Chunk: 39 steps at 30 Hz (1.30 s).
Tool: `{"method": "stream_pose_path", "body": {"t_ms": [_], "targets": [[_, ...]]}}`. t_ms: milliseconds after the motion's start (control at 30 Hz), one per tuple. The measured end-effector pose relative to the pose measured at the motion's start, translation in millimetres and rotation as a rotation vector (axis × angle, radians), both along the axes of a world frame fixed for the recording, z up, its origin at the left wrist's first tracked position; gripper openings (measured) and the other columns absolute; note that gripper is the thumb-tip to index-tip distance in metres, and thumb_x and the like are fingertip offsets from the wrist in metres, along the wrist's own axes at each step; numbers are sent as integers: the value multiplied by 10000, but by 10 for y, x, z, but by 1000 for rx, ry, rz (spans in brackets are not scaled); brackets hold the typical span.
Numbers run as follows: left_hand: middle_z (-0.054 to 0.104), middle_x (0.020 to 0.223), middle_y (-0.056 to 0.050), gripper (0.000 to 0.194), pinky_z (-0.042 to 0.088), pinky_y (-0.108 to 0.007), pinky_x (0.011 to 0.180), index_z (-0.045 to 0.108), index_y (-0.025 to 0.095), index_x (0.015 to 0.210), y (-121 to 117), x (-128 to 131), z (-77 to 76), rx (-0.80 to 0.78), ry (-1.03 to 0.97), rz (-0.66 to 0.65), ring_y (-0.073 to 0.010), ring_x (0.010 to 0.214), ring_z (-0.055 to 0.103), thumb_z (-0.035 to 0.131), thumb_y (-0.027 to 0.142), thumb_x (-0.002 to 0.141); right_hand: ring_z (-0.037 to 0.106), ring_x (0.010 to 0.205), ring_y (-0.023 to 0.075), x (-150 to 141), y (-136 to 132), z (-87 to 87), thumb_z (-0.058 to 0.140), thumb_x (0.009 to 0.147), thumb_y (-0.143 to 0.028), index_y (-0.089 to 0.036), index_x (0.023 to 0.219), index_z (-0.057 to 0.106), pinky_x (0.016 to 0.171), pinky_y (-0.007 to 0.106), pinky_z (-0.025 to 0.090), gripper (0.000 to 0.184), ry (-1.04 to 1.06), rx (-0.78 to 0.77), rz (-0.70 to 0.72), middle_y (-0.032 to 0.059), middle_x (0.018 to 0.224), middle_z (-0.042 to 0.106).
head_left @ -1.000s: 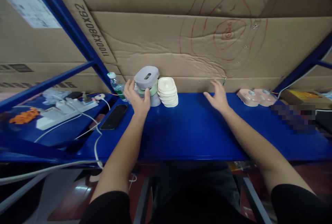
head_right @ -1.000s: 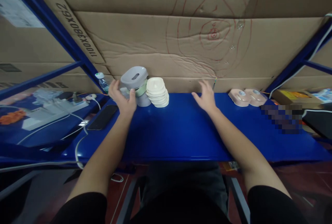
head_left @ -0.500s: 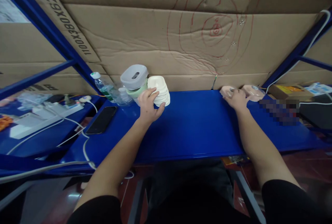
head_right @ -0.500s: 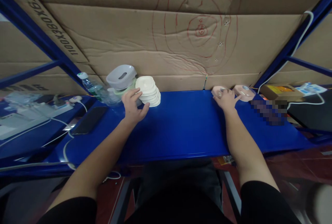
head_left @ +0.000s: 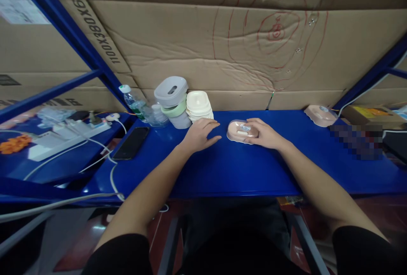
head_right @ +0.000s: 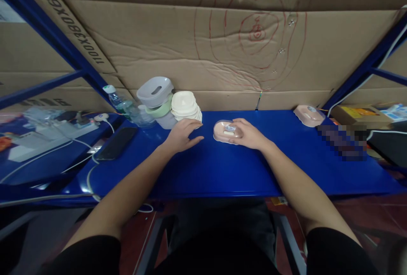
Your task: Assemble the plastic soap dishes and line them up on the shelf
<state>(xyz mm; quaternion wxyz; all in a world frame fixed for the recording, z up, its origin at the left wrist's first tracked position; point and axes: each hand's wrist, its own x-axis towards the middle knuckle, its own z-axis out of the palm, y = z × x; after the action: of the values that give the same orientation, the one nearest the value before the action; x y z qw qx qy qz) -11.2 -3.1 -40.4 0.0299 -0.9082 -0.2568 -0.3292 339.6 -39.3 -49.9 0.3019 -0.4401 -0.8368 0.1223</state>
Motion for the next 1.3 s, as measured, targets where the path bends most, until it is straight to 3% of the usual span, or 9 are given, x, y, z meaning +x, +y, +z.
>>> {"method": "stream_pose_path", "body": {"t_ms": [167, 267, 433, 567, 700, 800, 1033, 1200, 1300], "targets": [[681, 1423, -202, 540, 559, -570, 1119, 627, 183, 1447, 2, 46, -71, -6, 7, -21, -351, 1328, 668, 690, 491, 1008, 708, 1280, 368, -94, -49, 88, 678, 916, -738, -263, 1294, 722, 1117, 588, 556, 609, 172, 160, -119, 141, 1355, 748], [638, 1487, -218, 612, 551, -574, 1145, 559, 175, 1513, -11, 58, -93, 34, -50, -43, -352, 1380, 641, 698, 488, 1006, 802, 986, 319, -140, -124, 123, 513, 962, -829, -251, 1199, 738, 890, 495, 651, 664, 356, 210, -197, 108, 1097, 824], [662, 1469, -227, 708, 579, -572, 1104, 509, 182, 1546, -108, 101, -40, 45, -88, -127, -359, 1346, 669, 653, 621, 1009, 755, 623, 225, -260, -257, 176, 574, 1026, -633, -262, 1111, 730, 632, 373, 619, 412, 403, 85, -198, 8, 744, 785], [781, 1244, -151, 650, 642, -465, 924, 550, 201, 1513, -231, 174, 15, -101, -59, -195, -277, 1041, 778, 604, 635, 1032, 773, 696, 222, -414, -311, 197, 597, 1019, -523, -270, 1142, 743, 678, 381, 624, 317, 272, 66, -127, 14, 835, 816], [816, 1045, -50, 434, 619, -329, 743, 622, 234, 1437, -294, 247, -6, -350, -59, -181, -169, 775, 761, 560, 422, 1050, 800, 847, 245, -526, -322, 144, 605, 1027, -482, -285, 1225, 746, 797, 434, 654, 313, 199, 28, -51, 52, 1151, 838], [814, 960, -24, 480, 582, -307, 666, 607, 220, 1465, -277, 260, -46, -417, -52, -114, -148, 664, 722, 554, 341, 1004, 810, 921, 257, -552, -321, 95, 581, 1049, -511, -290, 1311, 723, 829, 452, 672, 371, 189, -20, 1, 65, 1291, 805], [790, 816, -22, 508, 541, -335, 685, 681, 205, 1390, -93, 43, -47, -352, 198, 91, -220, 722, 744, 562, 257, 898, 662, 1353, 391, -354, -189, 106, 602, 1033, -572, -303, 1465, 654, 1152, 661, 517, 511, 12, 121, -46, 100, 1463, 722], [772, 782, -28, 364, 547, -348, 724, 739, 234, 1199, 81, -234, -57, -389, 305, 226, -254, 755, 752, 580, 245, 872, 493, 1518, 493, -68, 22, -59, 766, 828, -787, -272, 1589, 549, 1221, 746, 391, 944, -165, -17, -93, 180, 1626, 575], [773, 810, -53, 318, 564, -379, 762, 747, 233, 1131, 146, -377, -81, -376, 315, 307, -284, 799, 757, 602, 256, 849, 452, 1548, 503, 20, 107, -182, 857, 753, -745, -280, 1627, 494, 1225, 749, 387, 1055, -210, -85, -87, 187, 1651, 538]]}}
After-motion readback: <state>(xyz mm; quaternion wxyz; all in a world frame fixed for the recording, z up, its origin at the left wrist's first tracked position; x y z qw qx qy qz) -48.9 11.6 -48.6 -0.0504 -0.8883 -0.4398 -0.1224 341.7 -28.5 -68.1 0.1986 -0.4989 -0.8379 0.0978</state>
